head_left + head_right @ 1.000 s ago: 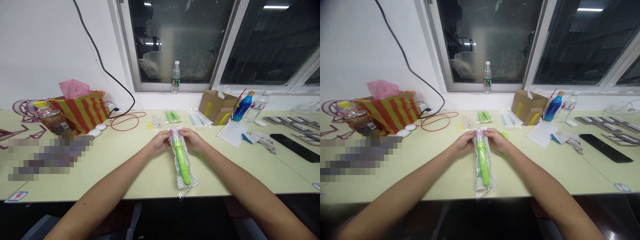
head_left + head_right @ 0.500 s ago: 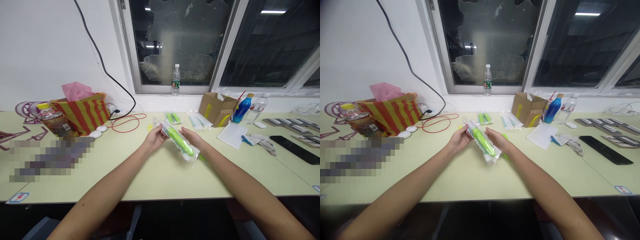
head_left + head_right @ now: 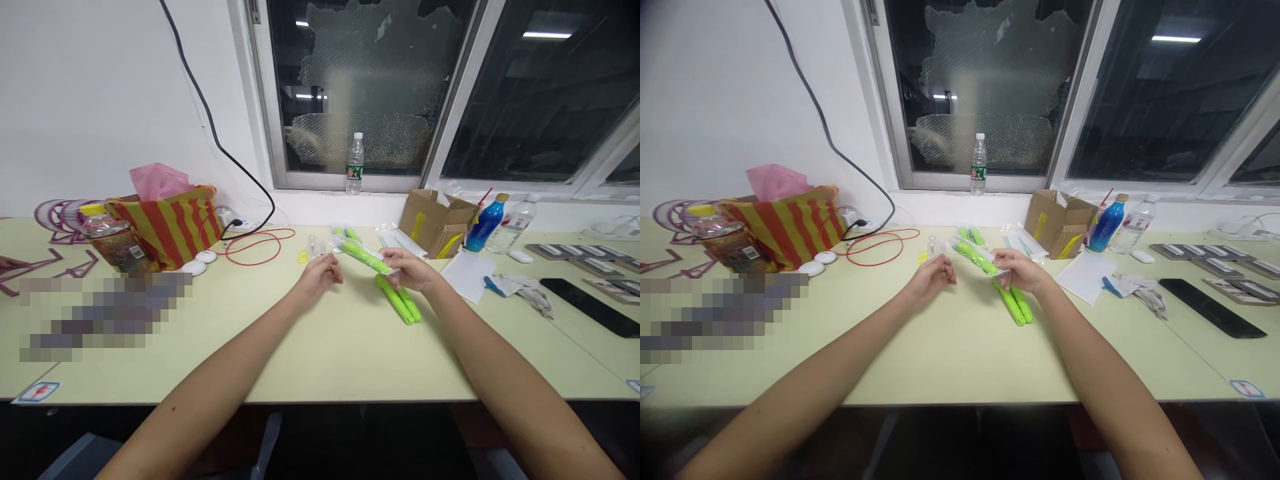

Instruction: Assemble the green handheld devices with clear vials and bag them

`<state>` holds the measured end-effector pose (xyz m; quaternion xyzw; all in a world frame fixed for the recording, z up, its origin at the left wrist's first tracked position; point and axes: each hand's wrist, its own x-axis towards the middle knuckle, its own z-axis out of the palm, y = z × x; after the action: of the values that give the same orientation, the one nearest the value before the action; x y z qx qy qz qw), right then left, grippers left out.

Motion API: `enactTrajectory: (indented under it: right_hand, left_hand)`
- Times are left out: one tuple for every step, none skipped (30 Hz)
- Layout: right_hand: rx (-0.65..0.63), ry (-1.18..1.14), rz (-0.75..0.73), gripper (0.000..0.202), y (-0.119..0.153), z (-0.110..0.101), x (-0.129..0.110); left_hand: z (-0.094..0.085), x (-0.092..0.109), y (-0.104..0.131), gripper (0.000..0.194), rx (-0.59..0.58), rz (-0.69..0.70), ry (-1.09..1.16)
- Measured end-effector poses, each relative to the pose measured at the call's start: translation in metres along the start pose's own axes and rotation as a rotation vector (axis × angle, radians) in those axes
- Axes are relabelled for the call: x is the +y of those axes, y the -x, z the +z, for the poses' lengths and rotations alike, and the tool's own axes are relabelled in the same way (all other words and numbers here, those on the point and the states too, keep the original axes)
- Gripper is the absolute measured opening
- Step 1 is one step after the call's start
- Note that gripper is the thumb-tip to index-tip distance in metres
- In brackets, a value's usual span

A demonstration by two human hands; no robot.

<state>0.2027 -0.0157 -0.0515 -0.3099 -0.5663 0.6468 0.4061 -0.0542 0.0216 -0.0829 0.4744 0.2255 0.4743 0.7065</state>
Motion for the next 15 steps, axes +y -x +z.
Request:
enactTrajectory:
  right_hand:
    - [0.042, 0.005, -0.025, 0.019, -0.002, -0.005, -0.003]
    - [0.091, 0.010, -0.053, 0.020, -0.005, -0.010, -0.005]
    - [0.144, 0.018, -0.080, 0.021, -0.010, -0.017, -0.007]
    - [0.203, 0.029, -0.108, 0.022, -0.016, -0.023, -0.009]
    - [0.268, 0.045, -0.133, 0.024, -0.024, -0.031, -0.010]
    - [0.322, 0.074, -0.136, 0.026, -0.033, -0.039, -0.011]
    - [0.376, 0.107, -0.146, 0.028, -0.042, -0.047, -0.011]
    - [0.424, 0.139, -0.144, 0.029, -0.053, -0.055, -0.010]
    - [0.473, 0.175, -0.135, 0.031, -0.063, -0.063, -0.009]
    - [0.521, 0.234, -0.117, 0.032, -0.073, -0.071, -0.007]
    - [0.558, 0.333, -0.087, 0.032, -0.083, -0.078, -0.005]
    - [0.607, 0.458, -0.053, 0.031, -0.092, -0.085, -0.002]
    - [0.629, 0.509, -0.033, 0.030, -0.101, -0.090, 0.002]
    - [0.645, 0.561, -0.015, 0.029, -0.108, -0.094, 0.005]
    - [0.659, 0.611, 0.003, 0.026, -0.115, -0.098, 0.008]
  left_hand:
    - [0.001, -0.005, 0.002, 0.031, -0.030, -0.038, -0.069]
    - [0.003, -0.009, 0.003, 0.031, -0.064, -0.080, -0.135]
    - [0.004, -0.013, 0.004, 0.030, -0.099, -0.111, -0.192]
    - [0.005, -0.015, 0.004, 0.029, -0.132, -0.134, -0.235]
    - [0.006, -0.018, 0.005, 0.028, -0.155, -0.145, -0.266]
    - [0.006, -0.019, 0.005, 0.027, -0.170, -0.150, -0.286]
    - [0.007, -0.019, 0.004, 0.025, -0.174, -0.152, -0.297]
    - [0.007, -0.019, 0.004, 0.024, -0.171, -0.154, -0.301]
    - [0.008, -0.019, 0.004, 0.024, -0.166, -0.156, -0.303]
    - [0.008, -0.018, 0.004, 0.023, -0.162, -0.158, -0.301]
    - [0.008, -0.018, 0.004, 0.022, -0.159, -0.160, -0.297]
    - [0.008, -0.018, 0.003, 0.022, -0.158, -0.162, -0.291]
    - [0.007, -0.018, 0.003, 0.022, -0.158, -0.165, -0.286]
    - [0.007, -0.018, 0.003, 0.022, -0.160, -0.169, -0.283]
    - [0.006, -0.019, 0.003, 0.021, -0.162, -0.172, -0.281]
